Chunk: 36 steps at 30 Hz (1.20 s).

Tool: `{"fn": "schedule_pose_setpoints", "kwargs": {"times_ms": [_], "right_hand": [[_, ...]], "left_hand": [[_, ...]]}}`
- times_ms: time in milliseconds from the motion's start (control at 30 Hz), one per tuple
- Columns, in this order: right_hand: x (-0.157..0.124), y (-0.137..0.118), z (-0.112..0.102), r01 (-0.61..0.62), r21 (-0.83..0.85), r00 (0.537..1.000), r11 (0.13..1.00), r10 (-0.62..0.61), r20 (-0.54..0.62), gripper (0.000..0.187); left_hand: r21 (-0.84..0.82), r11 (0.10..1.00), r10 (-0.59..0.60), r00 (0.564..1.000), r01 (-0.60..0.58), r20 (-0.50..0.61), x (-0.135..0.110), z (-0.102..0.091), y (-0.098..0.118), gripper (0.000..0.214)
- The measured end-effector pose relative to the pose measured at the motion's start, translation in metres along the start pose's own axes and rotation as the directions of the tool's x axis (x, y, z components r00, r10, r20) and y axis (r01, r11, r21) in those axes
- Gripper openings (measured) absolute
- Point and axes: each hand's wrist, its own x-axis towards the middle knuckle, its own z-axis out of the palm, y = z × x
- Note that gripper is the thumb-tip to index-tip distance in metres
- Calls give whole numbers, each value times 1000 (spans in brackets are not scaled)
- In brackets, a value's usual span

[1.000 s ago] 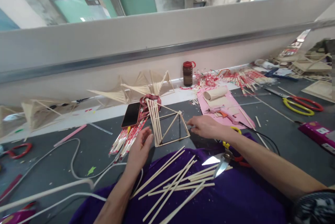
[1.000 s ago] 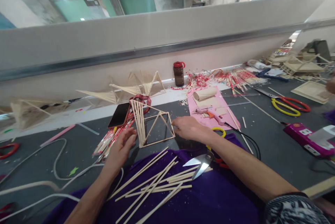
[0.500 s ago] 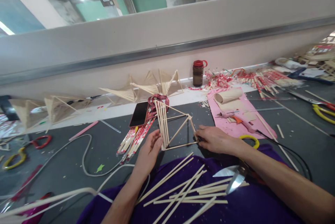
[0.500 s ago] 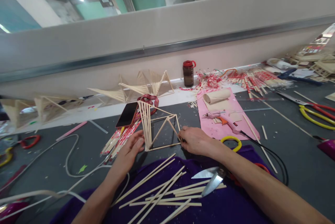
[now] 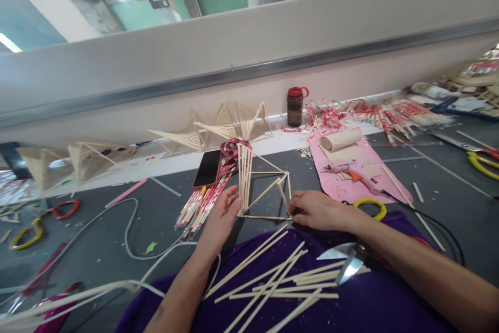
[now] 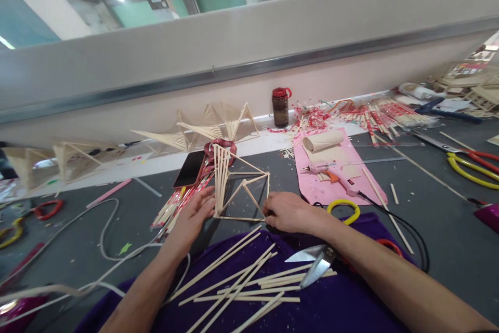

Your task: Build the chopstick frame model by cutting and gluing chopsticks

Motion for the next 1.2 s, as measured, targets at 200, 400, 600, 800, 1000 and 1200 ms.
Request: {"fn": "schedule_pose_setpoints", "kwargs": {"times_ms": [200,400,600,800,1000,1200], "right_hand": [[0,1,5,48,58,999,997,-48,3,22],[0,0,2,45,78,999,996,-46,9,26],[-2,-4,-6,20,20,999,1000,-20,31,26],[-7,-9,-15,-39,-52,998,998,41,41,25],[-10,-8,-15,-24,-71,1000,997,24,2,23],[-10,-5,-14,-28,-81,1000,996,27,-13,23]], "left_hand": [[-9,999,32,999,-31,21,9,3,1,52],[15,995,94,994,-95,62,9,8,2,45],[114,979,174,984,-169,-39,8,2,4,43],[10,943,330,927,-334,-177,12,7,47,41],[-78,937,319,923,-342,-217,49,16,78,37],[12,943,331,930,-333,-162,78,21,79,40]]}}
